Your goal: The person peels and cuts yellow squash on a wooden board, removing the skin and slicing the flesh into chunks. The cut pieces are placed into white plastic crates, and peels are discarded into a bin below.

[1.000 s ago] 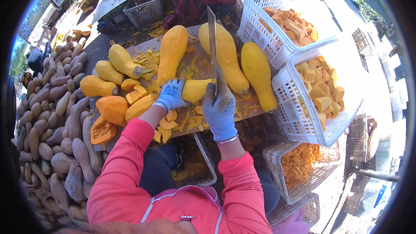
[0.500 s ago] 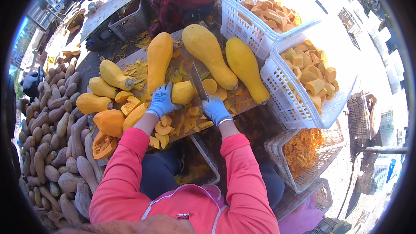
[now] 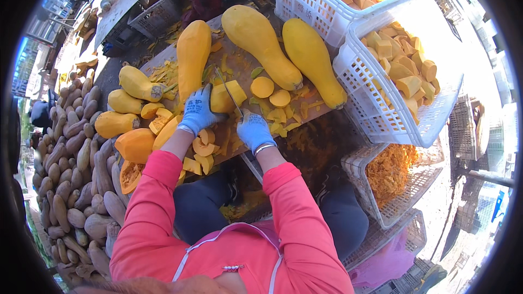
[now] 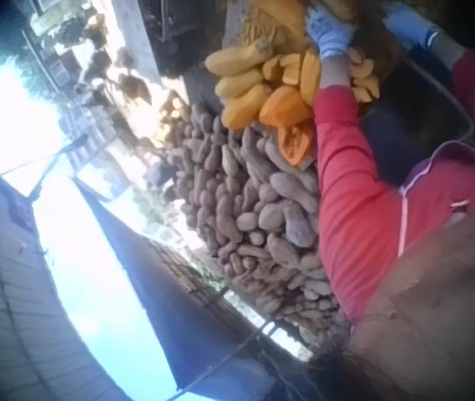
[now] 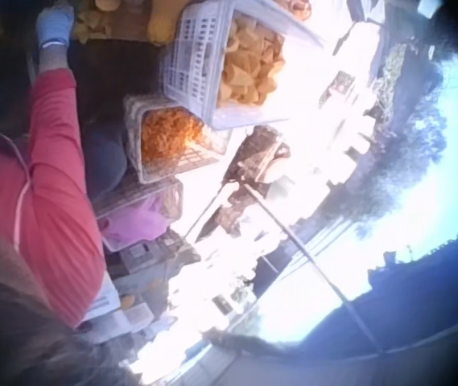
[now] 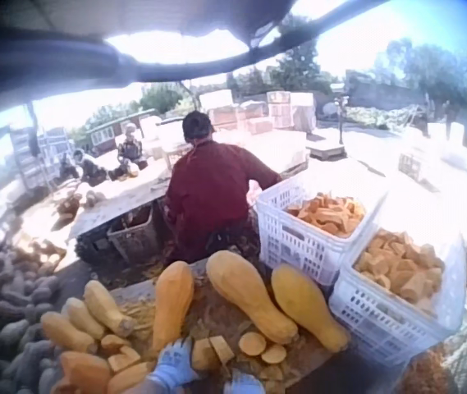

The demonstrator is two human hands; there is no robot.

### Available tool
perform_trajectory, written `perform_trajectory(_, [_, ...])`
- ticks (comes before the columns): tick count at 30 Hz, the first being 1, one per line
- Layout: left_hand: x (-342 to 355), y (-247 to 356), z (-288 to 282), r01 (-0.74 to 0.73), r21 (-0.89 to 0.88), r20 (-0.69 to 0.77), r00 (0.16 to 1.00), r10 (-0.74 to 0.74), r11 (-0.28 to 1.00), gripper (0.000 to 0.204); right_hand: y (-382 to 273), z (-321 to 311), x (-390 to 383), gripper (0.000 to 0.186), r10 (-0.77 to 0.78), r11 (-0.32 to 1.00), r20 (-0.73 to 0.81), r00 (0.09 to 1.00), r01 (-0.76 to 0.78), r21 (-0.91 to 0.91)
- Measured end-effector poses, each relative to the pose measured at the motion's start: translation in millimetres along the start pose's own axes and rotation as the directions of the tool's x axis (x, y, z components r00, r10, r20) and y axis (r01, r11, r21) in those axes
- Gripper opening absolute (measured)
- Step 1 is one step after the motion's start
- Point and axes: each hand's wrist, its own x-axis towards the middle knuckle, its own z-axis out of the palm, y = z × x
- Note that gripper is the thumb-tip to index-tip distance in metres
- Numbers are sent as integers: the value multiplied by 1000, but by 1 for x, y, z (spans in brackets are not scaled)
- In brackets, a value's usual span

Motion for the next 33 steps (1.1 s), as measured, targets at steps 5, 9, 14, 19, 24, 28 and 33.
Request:
perform_trajectory(5, [2, -4, 5, -37, 13, -51, 998, 38, 999, 113, 1, -30, 8, 35, -5, 971, 194, 981, -42, 235])
perform_trajectory(9, [-2, -4, 4, -12, -5, -52, 999, 11, 1000, 113, -12, -50, -5, 31, 126, 833, 322, 938, -276, 479])
perform_trajectory(14, [-2, -1, 8, -18, -12, -60, 998, 18, 1000, 112, -16, 5, 30, 36, -110, 973, 82, 990, 125, -195])
perform_trajectory(19, [-4, -4, 16, 14, -15, -96, 995, -15, 1000, 113, -36, -11, 46, 35, 1, 995, 78, 997, 7, -99])
perform_trajectory(24, [-8, -18, 22, -47, -107, -149, 988, 30, 993, 118, 4, -11, 41, 38, -31, 998, -24, 999, 32, 50])
perform_trajectory(28, [-5, -24, 19, 19, -133, -87, 996, -30, 991, 118, 5, -44, 22, 32, -86, 968, 18, 996, 80, 239])
perform_trajectory(33, [-2, -18, 4, 49, -87, -3, 999, -50, 995, 110, 8, -101, -30, 29, 124, 862, 27, 992, -121, 492])
